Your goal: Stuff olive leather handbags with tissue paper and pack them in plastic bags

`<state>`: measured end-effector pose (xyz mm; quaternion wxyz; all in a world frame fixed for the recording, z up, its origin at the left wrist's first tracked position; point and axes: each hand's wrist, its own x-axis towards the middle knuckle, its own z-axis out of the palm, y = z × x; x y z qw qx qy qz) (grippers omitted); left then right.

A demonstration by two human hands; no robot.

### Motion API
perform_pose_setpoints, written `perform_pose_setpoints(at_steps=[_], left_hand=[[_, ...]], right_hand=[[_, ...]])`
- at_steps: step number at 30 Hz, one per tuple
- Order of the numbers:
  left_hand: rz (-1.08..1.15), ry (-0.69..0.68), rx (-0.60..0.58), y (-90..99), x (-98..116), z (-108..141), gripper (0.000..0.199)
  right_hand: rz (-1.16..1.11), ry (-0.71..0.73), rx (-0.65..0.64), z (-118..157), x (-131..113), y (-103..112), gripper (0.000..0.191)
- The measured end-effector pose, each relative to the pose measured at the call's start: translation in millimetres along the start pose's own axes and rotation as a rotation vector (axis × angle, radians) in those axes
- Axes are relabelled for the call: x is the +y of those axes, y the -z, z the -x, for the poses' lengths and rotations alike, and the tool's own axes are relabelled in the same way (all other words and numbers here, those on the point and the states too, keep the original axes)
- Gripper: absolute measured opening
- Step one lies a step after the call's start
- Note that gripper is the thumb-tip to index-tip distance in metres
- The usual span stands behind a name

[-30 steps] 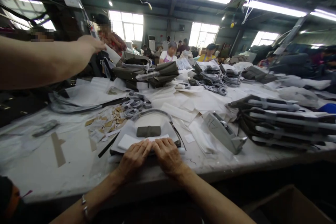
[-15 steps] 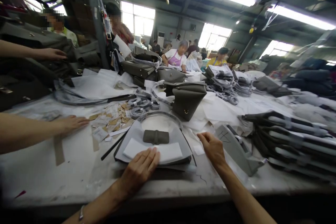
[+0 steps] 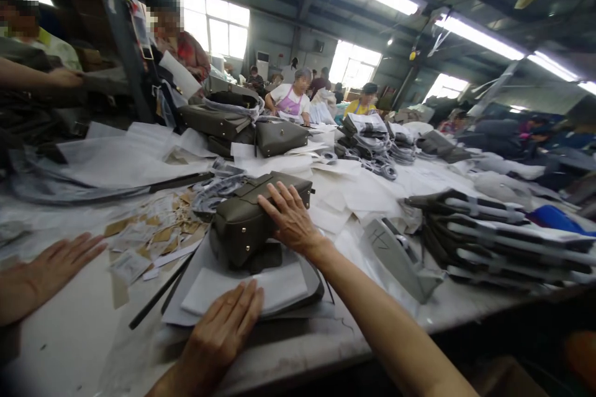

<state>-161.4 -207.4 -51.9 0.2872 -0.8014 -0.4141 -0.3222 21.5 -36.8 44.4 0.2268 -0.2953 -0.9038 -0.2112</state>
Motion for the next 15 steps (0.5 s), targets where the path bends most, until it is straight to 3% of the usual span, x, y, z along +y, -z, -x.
perform_pose_setpoints(at_steps=[3, 8, 11, 15], left_hand=[[0.011, 0.004, 0.017, -1.7, -0.3, 1.0, 0.038], [0.021, 0.026, 0.045, -8.2, 0.7, 4.5, 0.039], [0.017, 0.019, 0.079, -9.3, -0.1, 4.1, 0.039], [0.029, 0.027, 0.115, -6.0, -1.3, 0.7, 0.041]], right_hand=[[-0.003, 0.066, -0.107, -24.8, -0.2, 3.3, 0.084], [0.017, 0.072, -0.152, -32.6, 5.6, 5.0, 0.013], [0.042, 0.085, -0.033, -30.6, 16.3, 16.7, 0.015], [0.071, -0.136, 0.209, -35.4, 49.9, 53.3, 0.025]])
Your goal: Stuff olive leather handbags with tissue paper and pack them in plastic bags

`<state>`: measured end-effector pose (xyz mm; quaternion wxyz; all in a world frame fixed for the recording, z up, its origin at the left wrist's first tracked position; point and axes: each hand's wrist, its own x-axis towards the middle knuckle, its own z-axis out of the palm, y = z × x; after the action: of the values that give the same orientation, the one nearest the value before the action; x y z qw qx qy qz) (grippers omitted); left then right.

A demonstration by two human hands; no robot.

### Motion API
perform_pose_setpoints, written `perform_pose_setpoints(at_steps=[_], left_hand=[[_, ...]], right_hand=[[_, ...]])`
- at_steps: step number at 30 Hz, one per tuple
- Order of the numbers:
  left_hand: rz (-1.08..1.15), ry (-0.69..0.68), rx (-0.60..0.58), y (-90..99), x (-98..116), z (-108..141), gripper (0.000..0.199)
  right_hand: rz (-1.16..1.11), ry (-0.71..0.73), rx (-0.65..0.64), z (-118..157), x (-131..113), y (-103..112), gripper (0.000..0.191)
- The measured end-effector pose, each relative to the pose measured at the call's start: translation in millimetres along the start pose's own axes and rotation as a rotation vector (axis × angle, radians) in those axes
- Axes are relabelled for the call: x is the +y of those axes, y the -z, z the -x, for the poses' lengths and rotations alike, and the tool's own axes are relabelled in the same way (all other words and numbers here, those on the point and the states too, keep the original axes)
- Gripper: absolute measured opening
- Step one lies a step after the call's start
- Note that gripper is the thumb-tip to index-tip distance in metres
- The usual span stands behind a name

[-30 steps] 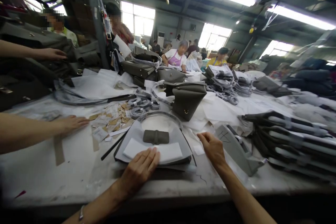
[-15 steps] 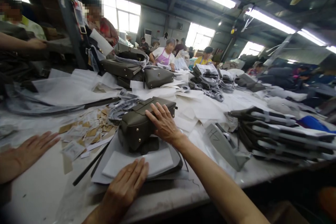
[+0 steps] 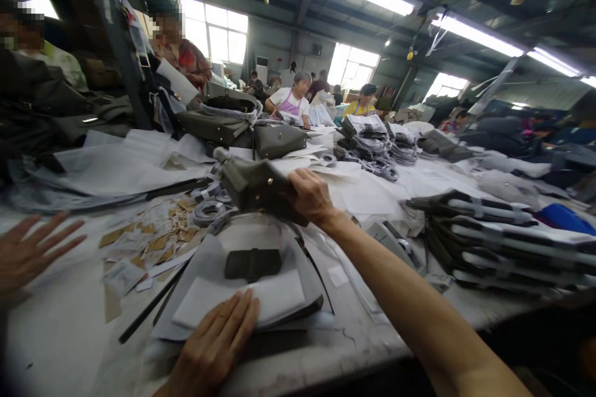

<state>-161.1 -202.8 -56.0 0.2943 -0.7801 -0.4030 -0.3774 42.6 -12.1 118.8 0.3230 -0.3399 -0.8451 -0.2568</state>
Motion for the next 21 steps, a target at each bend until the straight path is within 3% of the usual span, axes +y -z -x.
perform_pose_setpoints(at_steps=[4, 8, 12, 17, 21], left_hand=[[0.002, -0.008, -0.062, 3.1, -0.1, -2.0, 0.041], [-0.004, -0.007, -0.044, 1.7, -1.2, 0.0, 0.043], [-0.015, -0.033, -0.078, 2.1, -4.3, 0.4, 0.042], [-0.016, -0.056, -0.094, 6.9, -5.8, -3.5, 0.042], [0.007, -0.008, -0.105, 7.5, -3.7, -4.4, 0.040]], right_hand=[[0.144, -0.211, 0.154, -24.9, 57.8, 29.6, 0.029], [0.335, -0.291, 0.086, -33.6, 120.6, 36.1, 0.024], [0.424, -0.427, -0.225, -11.6, 146.8, 25.8, 0.050], [0.327, -0.655, -0.870, 43.2, 132.5, 4.7, 0.022], [0.241, -0.722, -1.159, 91.9, 125.9, -13.9, 0.027]])
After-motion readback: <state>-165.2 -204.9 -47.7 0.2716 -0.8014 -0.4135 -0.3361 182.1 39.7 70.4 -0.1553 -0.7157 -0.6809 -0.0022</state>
